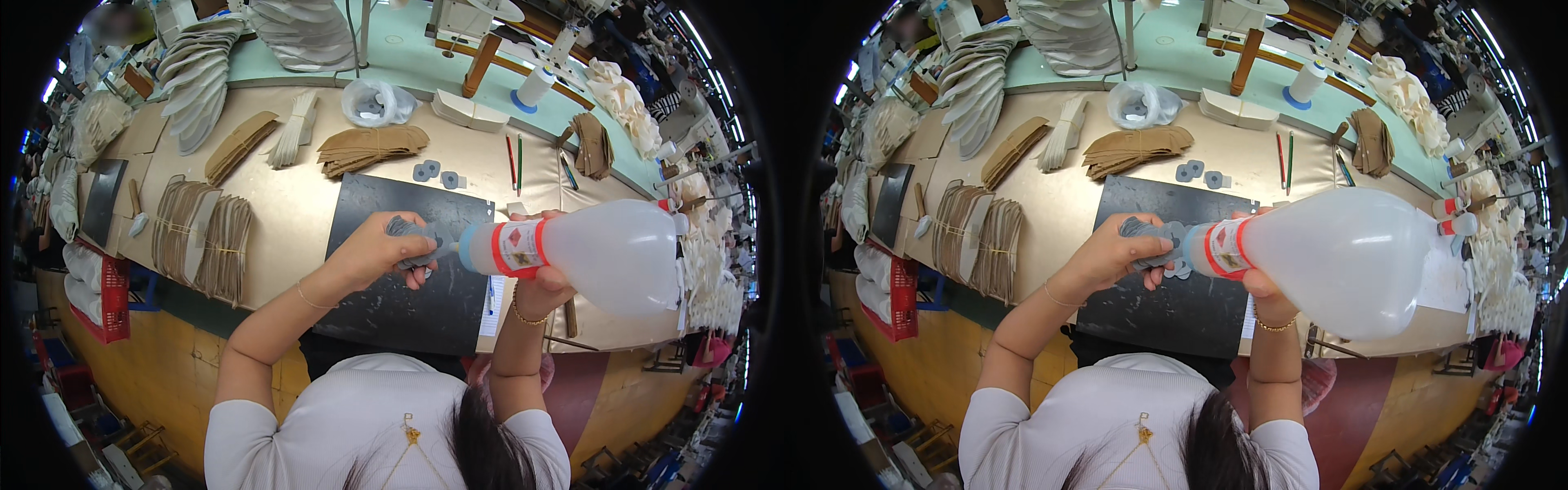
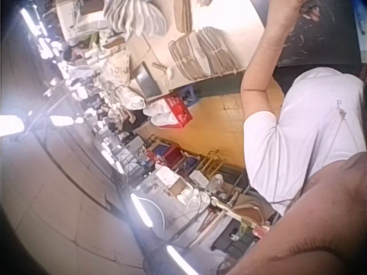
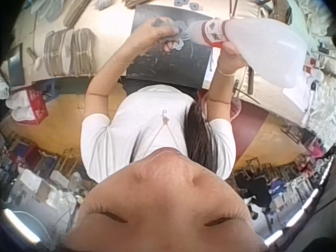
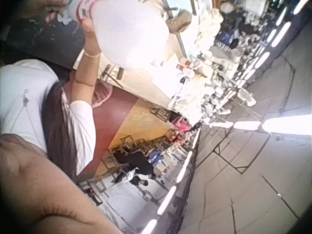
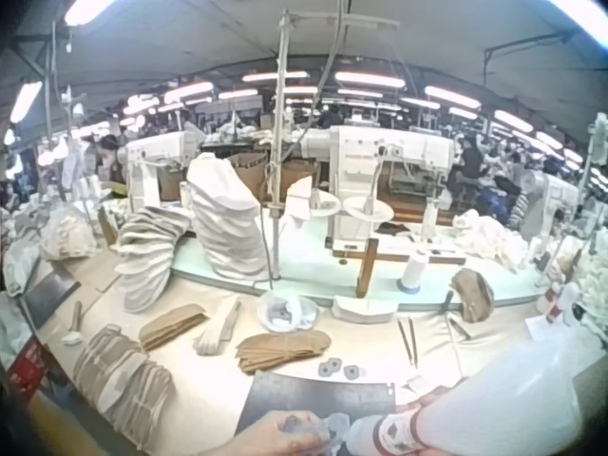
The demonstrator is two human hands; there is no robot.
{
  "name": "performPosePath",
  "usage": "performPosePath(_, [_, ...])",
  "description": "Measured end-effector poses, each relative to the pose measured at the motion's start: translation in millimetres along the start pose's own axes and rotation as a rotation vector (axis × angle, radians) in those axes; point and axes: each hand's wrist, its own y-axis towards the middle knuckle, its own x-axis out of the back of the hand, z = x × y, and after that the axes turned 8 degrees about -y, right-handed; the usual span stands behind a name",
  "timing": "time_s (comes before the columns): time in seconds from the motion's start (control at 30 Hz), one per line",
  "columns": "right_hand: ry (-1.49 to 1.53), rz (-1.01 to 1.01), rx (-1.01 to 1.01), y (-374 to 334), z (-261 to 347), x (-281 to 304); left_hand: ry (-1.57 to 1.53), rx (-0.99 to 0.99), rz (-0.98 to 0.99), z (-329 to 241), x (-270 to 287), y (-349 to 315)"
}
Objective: The person applies glue from a squeeze bottle onto small gray plastic pieces on a black mat, then places them on the table. The person repeats this process for multiple pieces.
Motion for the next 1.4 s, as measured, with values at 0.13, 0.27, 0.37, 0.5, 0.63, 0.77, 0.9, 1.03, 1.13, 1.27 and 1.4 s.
performPosePath(0.13, [-0.02,0.034,-0.034,-4,-1,1,-0.019,-0.023,-0.006,1,-1,3])
performPosePath(0.27, [0.182,0.191,-0.013,-7,-12,7,-0.027,-0.028,-0.015,0,-4,4])
performPosePath(0.37, [0.222,0.236,0.044,-9,-18,11,-0.041,-0.036,-0.016,1,-5,6])
performPosePath(0.5, [0.016,0.06,-0.033,-11,-9,13,-0.059,-0.025,-0.033,2,-5,9])
performPosePath(0.63, [0.044,0.003,0.008,-5,-16,27,-0.023,-0.028,-0.044,3,-7,17])
performPosePath(0.77, [0.032,-0.084,0.018,-4,-17,40,0.214,-0.062,-0.137,7,13,67])
performPosePath(0.9, [-0.041,-0.167,-0.02,-8,-12,46,0.33,-0.022,-0.199,15,44,143])
performPosePath(1.03, [-0.033,-0.186,0.003,-10,-11,57,0.438,0.074,-0.266,12,62,191])
performPosePath(1.13, [-0.025,-0.186,-0.011,-11,-10,70,0.53,0.079,-0.287,7,73,198])
performPosePath(1.27, [-0.004,-0.19,-0.03,-10,-9,75,0.363,0.039,-0.224,-10,71,163])
performPosePath(1.4, [0.005,-0.16,-0.025,-7,-15,57,0.009,0.074,-0.175,-15,66,109])
